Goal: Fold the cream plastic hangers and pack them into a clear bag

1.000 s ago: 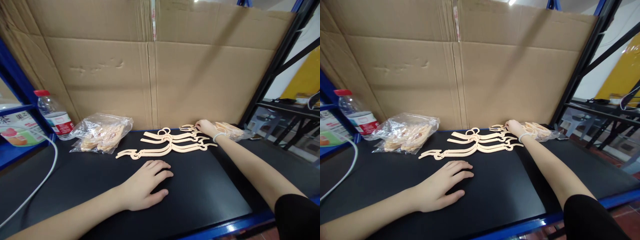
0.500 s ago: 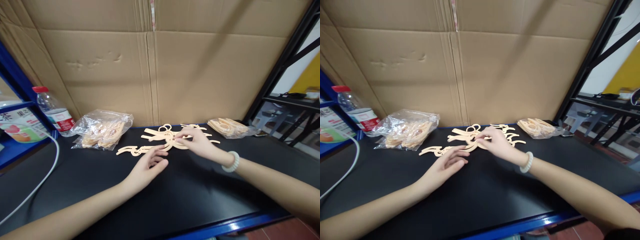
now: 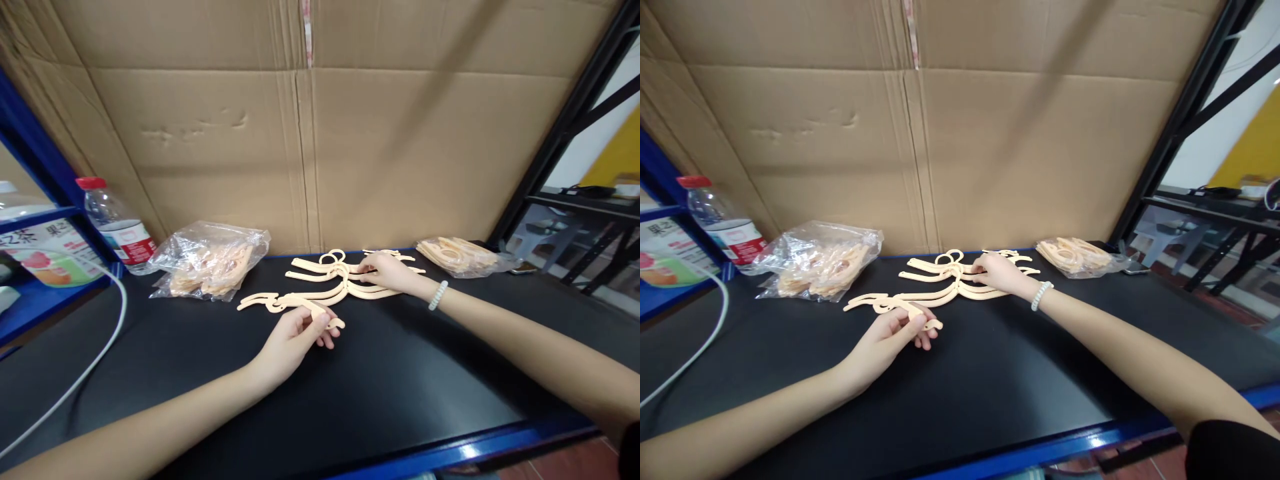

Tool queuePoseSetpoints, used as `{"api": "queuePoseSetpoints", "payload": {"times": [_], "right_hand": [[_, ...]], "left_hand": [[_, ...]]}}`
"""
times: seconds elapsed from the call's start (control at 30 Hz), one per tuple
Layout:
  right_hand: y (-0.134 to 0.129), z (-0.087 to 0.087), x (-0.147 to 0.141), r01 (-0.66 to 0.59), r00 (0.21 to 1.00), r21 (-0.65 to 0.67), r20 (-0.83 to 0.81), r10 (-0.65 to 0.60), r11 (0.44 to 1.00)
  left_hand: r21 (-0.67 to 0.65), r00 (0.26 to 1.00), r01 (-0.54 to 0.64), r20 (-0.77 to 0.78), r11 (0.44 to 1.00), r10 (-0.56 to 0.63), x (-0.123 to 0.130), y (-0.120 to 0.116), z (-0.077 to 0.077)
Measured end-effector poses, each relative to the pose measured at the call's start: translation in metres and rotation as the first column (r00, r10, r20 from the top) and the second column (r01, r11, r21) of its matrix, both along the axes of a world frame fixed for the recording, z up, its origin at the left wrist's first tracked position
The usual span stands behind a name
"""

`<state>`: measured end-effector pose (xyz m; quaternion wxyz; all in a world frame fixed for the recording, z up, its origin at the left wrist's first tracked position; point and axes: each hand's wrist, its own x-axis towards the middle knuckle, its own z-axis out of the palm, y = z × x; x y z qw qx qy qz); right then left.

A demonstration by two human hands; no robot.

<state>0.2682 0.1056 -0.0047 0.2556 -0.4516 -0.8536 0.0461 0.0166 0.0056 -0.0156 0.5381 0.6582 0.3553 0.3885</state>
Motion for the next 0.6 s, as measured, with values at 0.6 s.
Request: {"api": "queuePoseSetpoints", "payload": {"times": [0.6], "right_hand": [[0.029,0.001,0.009,0.113,0.994,0.310,-0.041,-0.106,0.944]], "left_hand": [[0.045,0.999,-0.039,0.029,0.998,0.038,-0.001,-0.002,0.000]]}}
